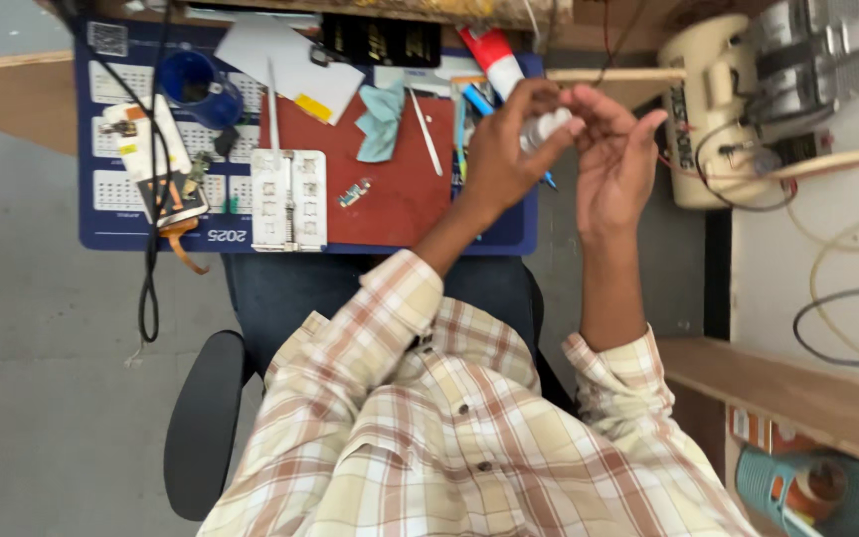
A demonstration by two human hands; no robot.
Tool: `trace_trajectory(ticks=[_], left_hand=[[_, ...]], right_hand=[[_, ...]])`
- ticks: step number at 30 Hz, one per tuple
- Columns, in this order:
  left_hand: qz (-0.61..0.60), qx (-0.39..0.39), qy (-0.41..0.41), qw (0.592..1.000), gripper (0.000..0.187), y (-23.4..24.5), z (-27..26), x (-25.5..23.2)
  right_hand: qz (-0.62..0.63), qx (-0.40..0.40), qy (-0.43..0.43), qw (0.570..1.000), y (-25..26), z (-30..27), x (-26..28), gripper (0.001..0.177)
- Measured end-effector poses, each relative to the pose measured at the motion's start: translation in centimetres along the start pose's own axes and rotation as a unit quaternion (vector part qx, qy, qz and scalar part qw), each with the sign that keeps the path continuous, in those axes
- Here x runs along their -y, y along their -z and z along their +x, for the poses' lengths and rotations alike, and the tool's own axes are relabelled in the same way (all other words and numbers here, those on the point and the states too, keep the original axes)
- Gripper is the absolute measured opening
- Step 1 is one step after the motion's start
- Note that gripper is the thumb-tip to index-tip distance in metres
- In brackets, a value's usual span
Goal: The person cleans a small electronic circuit board using a cloth and a metal tool. They wipe the board, scrape it with the tool, and inspect it closely before placing it back on the workbench.
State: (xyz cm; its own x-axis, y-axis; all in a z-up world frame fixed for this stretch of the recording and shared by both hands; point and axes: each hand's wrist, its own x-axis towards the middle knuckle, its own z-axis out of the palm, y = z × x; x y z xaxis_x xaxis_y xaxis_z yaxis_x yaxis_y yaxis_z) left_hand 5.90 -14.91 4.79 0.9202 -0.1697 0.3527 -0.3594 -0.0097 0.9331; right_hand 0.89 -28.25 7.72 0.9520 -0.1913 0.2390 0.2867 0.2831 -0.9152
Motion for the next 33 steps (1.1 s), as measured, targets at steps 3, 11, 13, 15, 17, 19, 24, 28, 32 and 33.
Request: trace_trajectory(ticks=[3,11,13,15,17,19,24,28,32,33], left_hand=[[-0.056,-0.027,-0.061,0.996,0.054,-0.3,0.2,0.7],[-0.053,0.013,0.02,0.998,0.055,0.2,0.6,1.3],[-0.055,0.012,0.032,0.998,0.055,0.1,0.3,1.0],[-0.068,-0.005,0.008,0.998,0.057,0.1,0.3,0.9],[-0.066,0.013,0.035,0.997,0.059,0.0,0.3,1.1],[-0.089,0.033,0.048,0.994,0.062,-0.1,0.2,1.7],[-0.108,0.071,-0.016,0.991,0.067,0.1,0.7,3.7],[-0.173,0.121,0.045,0.976,0.07,0.5,1.1,3.8],[-0.266,0.144,0.072,0.95,0.067,0.6,1.2,3.3],[-0.3,0.154,0.084,0.938,0.066,0.6,1.3,3.1]], right_hand=[[-0.009,0.015,-0.009,1.0,0.0,0.0,0.0,0.079],[-0.026,-0.004,-0.027,0.999,1.2,-0.3,-0.4,0.077],[-0.025,-0.006,-0.027,0.999,1.3,-0.9,-0.3,0.076],[-0.026,-0.003,-0.028,0.999,1.2,-0.9,-0.1,0.078],[-0.027,0.008,-0.028,0.999,0.9,-0.9,0.1,0.079],[-0.013,0.033,-0.037,0.999,0.8,-0.6,0.1,0.079],[0.012,0.12,-0.047,0.992,1.2,1.3,0.1,0.071],[0.01,0.109,-0.058,0.992,1.5,1.5,0.2,0.048],[-0.006,0.078,-0.079,0.994,2.3,0.8,0.8,0.032],[-0.006,0.066,-0.088,0.994,2.6,0.6,1.0,0.03]])
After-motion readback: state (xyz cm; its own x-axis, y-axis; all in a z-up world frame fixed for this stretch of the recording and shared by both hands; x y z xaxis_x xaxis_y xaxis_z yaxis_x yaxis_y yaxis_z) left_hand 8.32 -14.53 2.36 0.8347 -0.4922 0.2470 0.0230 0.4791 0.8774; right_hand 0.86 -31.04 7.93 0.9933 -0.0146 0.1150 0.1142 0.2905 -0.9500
